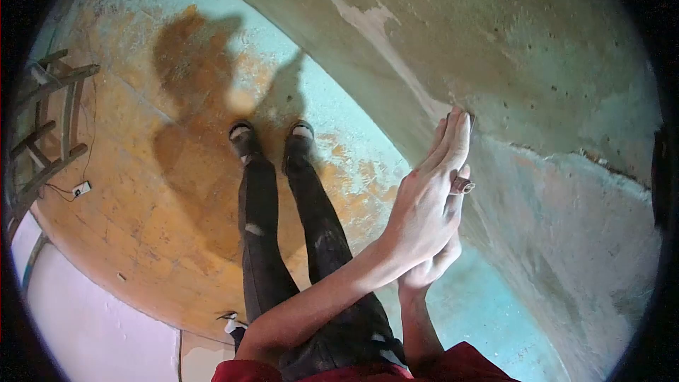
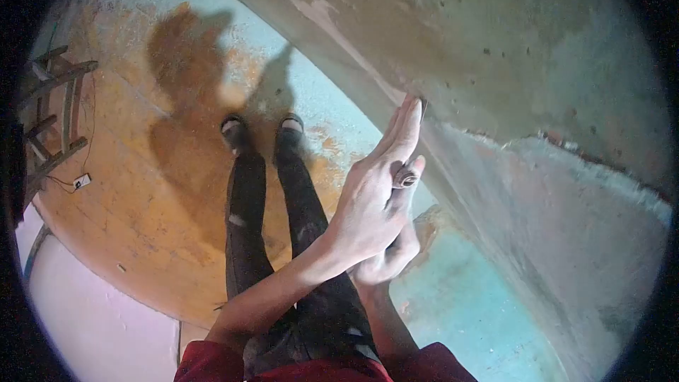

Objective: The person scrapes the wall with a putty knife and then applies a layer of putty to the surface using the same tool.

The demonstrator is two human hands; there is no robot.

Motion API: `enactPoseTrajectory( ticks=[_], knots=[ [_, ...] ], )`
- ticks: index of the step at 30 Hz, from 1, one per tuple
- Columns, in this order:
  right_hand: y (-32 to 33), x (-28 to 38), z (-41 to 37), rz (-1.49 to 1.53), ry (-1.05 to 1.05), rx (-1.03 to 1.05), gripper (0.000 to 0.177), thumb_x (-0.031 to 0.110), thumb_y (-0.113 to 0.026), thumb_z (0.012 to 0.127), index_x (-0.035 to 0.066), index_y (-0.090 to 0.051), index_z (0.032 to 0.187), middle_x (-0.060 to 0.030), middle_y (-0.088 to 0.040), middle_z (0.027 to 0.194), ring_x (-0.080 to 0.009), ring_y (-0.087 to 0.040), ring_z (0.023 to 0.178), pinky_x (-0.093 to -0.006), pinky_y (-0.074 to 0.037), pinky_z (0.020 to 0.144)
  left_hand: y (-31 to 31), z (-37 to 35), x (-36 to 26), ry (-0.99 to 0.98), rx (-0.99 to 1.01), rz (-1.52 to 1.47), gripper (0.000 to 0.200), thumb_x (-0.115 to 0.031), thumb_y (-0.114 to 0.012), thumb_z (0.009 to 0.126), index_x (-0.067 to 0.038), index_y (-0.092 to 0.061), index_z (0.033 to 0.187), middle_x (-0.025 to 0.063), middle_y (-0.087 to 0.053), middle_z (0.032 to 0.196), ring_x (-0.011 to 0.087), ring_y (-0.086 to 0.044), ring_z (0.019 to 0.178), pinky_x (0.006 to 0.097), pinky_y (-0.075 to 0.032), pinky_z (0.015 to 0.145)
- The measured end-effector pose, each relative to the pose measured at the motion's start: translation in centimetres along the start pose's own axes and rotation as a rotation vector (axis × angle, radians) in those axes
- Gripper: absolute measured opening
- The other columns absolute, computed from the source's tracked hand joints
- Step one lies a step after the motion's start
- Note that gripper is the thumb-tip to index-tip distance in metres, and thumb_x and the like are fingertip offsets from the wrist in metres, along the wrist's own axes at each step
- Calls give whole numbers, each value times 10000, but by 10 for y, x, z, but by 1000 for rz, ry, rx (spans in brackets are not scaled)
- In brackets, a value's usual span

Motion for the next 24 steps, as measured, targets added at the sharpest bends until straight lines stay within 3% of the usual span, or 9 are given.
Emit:
enactPoseTrajectory(
  ticks=[5,7,8,10,11,13,19,21,24],
  knots=[
    [38,13,4,-46,-108,-34,513,150,-527,1002,-107,-439,1437,-217,-501,1474,-227,-498,1312,-351,-386,1084,-25,-11,-15,13,33,-84,854,94,-489,894,-119,-66,1605,225,-115,1640,436,-232,1460,441,-360,1171],
    [51,12,7,-77,-62,-31,475,195,-531,993,-88,-530,1375,-96,-672,1167,-142,-573,1043,-303,-444,941,-29,-15,-20,-13,-2,-131,869,110,-491,890,-134,-66,1607,214,-120,1642,437,-224,1462,451,-352,1177],
    [50,15,7,-83,-56,-29,475,195,-531,993,-88,-530,1375,-96,-672,1167,-142,-573,1043,-303,-444,941,-27,-14,-22,-38,2,-111,853,101,-482,908,-139,-59,1608,236,-114,1637,437,-213,1466,445,-351,1177],
    [42,27,9,-58,-51,-8,493,144,-500,1015,-108,-444,1436,-202,-528,1449,-207,-510,1281,-329,-389,1066,-19,-10,-29,-82,-10,-83,852,97,-486,911,-132,-52,1607,253,-113,1630,442,-220,1461,445,-360,1172],
    [38,28,8,-54,-57,-16,493,144,-500,1015,-108,-444,1436,-202,-528,1449,-207,-510,1281,-329,-389,1066,-16,-10,-31,-116,-13,-50,850,94,-489,914,-125,-45,1606,270,-111,1624,448,-228,1457,444,-368,1166],
    [37,33,6,0,-16,-79,450,169,-508,1006,-89,-528,1374,-87,-654,1141,-137,-560,1014,-285,-442,919,-17,-10,-31,-136,-3,-47,846,72,-515,912,-91,-50,1600,295,-111,1614,467,-237,1443,444,-399,1143],
    [44,43,2,145,-41,-87,485,149,-535,980,-110,-496,1387,-124,-645,1243,-148,-580,1068,-298,-437,956,-18,-4,-43,-70,-38,-55,807,61,-541,901,-35,-122,1583,357,-173,1569,490,-341,1379,437,-508,1035],
    [34,44,4,14,20,-46,494,154,-542,972,-106,-498,1391,-123,-654,1227,-148,-578,1069,-308,-437,965,-12,0,-41,-211,-85,147,802,71,-541,894,-25,-135,1579,373,-199,1552,489,-379,1354,416,-544,985],
    [33,50,-2,9,31,-155,427,148,-547,967,-95,-562,1318,-110,-674,1158,-143,-582,1043,-305,-443,944,-24,-12,-49,-50,-24,-102,786,62,-531,906,-32,-139,1581,353,-214,1554,482,-400,1341,422,-507,1031]
  ],
)
Point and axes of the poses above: each hand's wrist, its own z-axis towards the middle knuckle, its own y-axis out of the back of the hand, x = y × z, the point moved 2 cm from there along z, towards the middle knuckle
